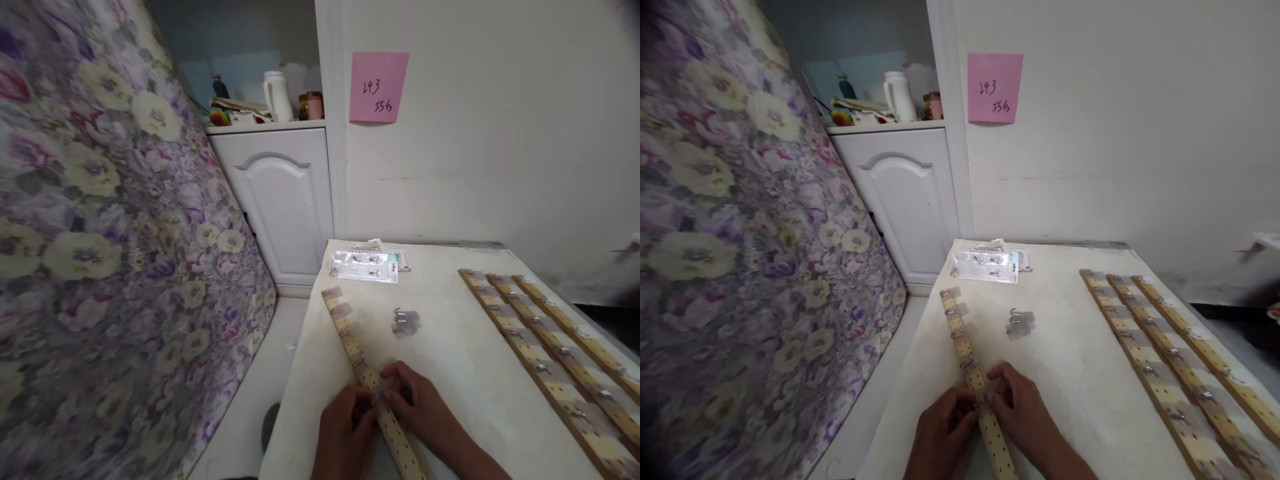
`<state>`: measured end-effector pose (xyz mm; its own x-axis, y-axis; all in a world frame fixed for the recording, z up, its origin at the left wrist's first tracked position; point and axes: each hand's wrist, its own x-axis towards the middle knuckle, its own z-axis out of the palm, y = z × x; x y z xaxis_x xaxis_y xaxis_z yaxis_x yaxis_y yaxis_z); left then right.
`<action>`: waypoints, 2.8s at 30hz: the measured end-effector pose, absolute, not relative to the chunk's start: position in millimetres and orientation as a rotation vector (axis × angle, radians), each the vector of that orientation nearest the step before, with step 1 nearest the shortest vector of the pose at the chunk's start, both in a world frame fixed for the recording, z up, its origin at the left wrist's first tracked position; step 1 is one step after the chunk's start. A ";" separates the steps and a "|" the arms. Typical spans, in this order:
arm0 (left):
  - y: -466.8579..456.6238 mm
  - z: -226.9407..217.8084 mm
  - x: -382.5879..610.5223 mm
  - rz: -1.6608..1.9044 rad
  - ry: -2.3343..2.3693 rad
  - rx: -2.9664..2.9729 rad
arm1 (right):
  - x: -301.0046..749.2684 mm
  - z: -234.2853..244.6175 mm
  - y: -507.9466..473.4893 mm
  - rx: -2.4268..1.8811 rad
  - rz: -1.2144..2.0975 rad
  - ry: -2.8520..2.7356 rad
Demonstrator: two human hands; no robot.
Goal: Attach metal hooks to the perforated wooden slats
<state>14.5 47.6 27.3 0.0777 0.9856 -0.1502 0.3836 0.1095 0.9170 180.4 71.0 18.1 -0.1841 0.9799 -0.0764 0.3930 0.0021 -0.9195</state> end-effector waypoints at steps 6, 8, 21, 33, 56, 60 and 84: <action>47.8 31.1 15.3 0.839 1.466 1.434 | 174.1 20.4 70.5 -1.570 1.033 -1.695; 47.7 30.9 15.1 0.845 1.459 1.430 | 172.1 21.1 70.6 -1.612 1.002 -1.701; 47.7 35.0 15.5 0.798 1.488 1.446 | 168.4 20.9 74.0 -1.641 1.027 -1.647; 54.4 33.2 20.2 0.787 1.548 1.503 | 167.6 18.5 74.5 -1.621 1.053 -1.603; 53.3 33.3 16.6 0.814 1.503 1.550 | 171.6 10.5 77.0 -1.455 1.061 -1.526; 51.8 36.1 16.7 0.838 1.515 1.547 | 176.3 14.6 74.6 -1.411 1.153 -1.461; 49.9 48.4 22.1 0.832 1.531 1.532 | 168.0 19.8 74.9 -1.588 0.987 -1.549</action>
<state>22.1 49.9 48.4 0.0521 0.9950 -0.0849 0.4702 0.0506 0.8811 168.0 74.9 19.8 -0.0048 0.9988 -0.0495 0.4668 -0.0416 -0.8834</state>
